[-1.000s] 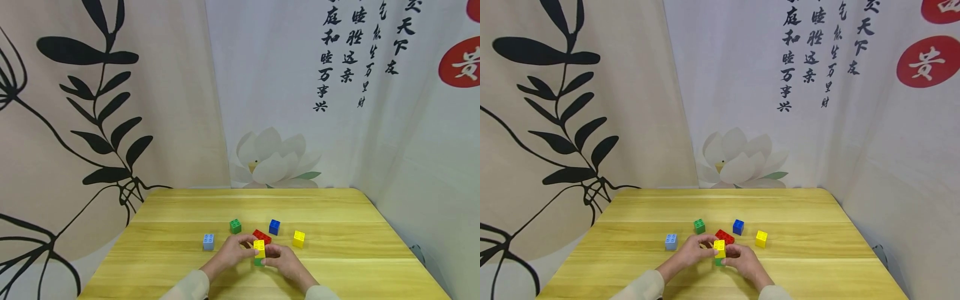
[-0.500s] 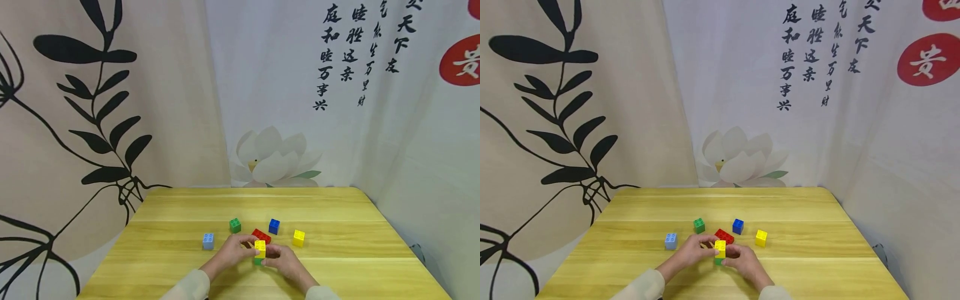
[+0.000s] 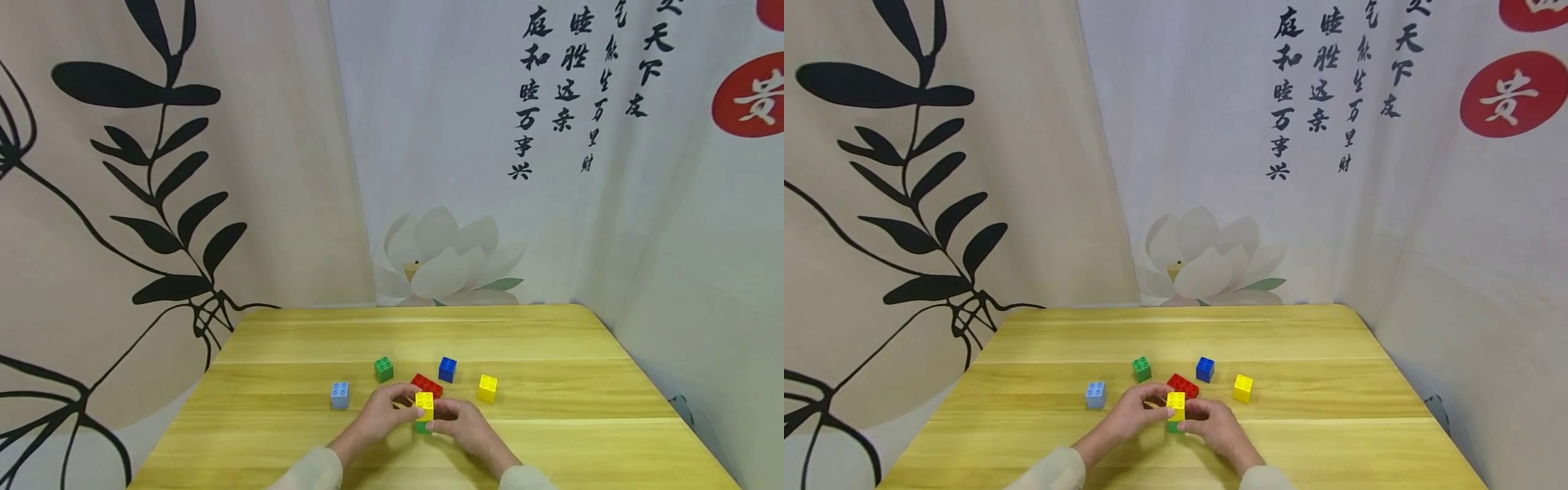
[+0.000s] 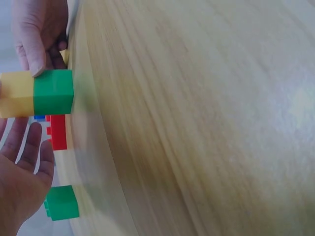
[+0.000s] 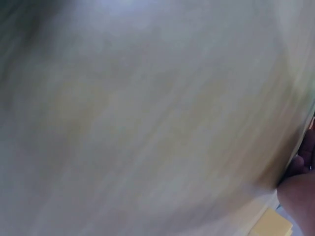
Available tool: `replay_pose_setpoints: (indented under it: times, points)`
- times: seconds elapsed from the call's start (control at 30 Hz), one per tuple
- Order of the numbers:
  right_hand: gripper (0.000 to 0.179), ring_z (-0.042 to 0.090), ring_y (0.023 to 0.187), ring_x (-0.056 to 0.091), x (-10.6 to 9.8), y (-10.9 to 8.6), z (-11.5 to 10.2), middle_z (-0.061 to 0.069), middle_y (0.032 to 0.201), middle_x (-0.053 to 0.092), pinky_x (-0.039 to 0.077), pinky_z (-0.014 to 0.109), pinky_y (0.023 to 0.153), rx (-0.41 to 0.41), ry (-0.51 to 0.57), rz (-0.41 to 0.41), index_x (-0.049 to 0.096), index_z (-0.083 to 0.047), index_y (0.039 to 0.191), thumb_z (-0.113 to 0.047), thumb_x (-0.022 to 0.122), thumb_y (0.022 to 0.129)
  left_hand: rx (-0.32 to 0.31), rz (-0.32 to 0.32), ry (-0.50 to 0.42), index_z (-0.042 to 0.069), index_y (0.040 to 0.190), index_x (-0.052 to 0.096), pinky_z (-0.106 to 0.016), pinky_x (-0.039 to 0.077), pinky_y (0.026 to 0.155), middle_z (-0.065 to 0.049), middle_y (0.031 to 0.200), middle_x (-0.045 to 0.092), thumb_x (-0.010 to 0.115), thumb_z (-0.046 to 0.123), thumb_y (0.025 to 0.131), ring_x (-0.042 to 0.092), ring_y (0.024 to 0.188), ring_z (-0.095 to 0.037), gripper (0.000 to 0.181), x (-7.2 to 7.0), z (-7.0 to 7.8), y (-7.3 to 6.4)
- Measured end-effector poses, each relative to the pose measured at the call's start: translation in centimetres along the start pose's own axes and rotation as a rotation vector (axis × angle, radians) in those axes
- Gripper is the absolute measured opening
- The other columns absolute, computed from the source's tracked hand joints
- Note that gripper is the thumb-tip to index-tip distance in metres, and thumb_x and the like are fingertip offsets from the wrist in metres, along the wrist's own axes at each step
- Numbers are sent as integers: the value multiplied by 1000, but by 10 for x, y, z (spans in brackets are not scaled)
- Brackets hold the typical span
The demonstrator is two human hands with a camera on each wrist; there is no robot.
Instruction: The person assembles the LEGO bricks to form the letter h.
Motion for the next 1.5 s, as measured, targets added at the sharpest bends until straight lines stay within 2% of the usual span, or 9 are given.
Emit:
replay_pose_setpoints:
  times: [0.1, 0.2, 0.43, 0.67, 0.83, 1.2, 1.5]
  points:
    - [41, 26, 111, 60, 0, 0, 0, 8, 122, 67, 47, 51, 95, -3, 11, 1, 67, -9, 124, -27, 76, 88, 16, 8, -26, 9, 118, 66, -36, 49, 78, 1, 105, 66, 77, 26, 88, 58, 97, -20, 36, 1, 0, 0]
    - [42, 27, 111, 60, 0, -1, -1, 9, 122, 67, 47, 51, 95, 0, 23, 3, 67, -9, 125, -27, 77, 88, 35, 13, -44, 11, 114, 67, -36, 49, 77, 0, 105, 65, 77, 23, 88, 59, 96, -21, 30, 1, 0, 0]
    - [43, 25, 109, 61, 0, -1, 0, 8, 121, 67, 48, 50, 94, 7, 20, 6, 67, -8, 125, -27, 77, 88, 30, 11, -55, 14, 111, 67, -34, 49, 75, 0, 103, 65, 76, 23, 89, 58, 94, -21, 25, 3, -3, 1]
    - [41, 24, 108, 61, 1, -2, -1, 7, 119, 68, 48, 49, 94, 4, 16, 12, 68, -9, 123, -27, 77, 88, 35, 12, -36, 15, 110, 67, -35, 48, 74, 0, 103, 64, 76, 23, 90, 58, 94, -21, 23, 4, -5, 3]
    - [43, 24, 108, 61, 0, -2, -2, 7, 120, 68, 47, 50, 95, 14, 4, 18, 68, -9, 123, -29, 78, 87, 15, 11, -22, 18, 109, 67, -35, 49, 76, 3, 102, 64, 76, 27, 89, 58, 95, -20, 23, 4, -6, 3]
    - [42, 25, 107, 60, 0, -2, -4, 7, 119, 68, 47, 51, 94, 22, 3, 9, 68, -8, 122, -28, 78, 87, 14, -25, -7, 19, 107, 67, -37, 47, 77, 2, 102, 63, 76, 28, 89, 56, 97, -23, 22, 1, -4, 4]
    - [43, 27, 110, 60, 0, -3, -5, 9, 122, 67, 47, 52, 95, 13, -9, 11, 67, -7, 124, -29, 77, 88, 48, -21, 25, 16, 107, 67, -37, 48, 81, 3, 103, 64, 76, 26, 89, 57, 98, -21, 23, -4, 1, 3]
Point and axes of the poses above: each hand's wrist, its own y-axis towards the middle knuckle, its own x-axis out of the palm, z = x × y, the point moved 6 cm from there along y, towards the middle knuckle
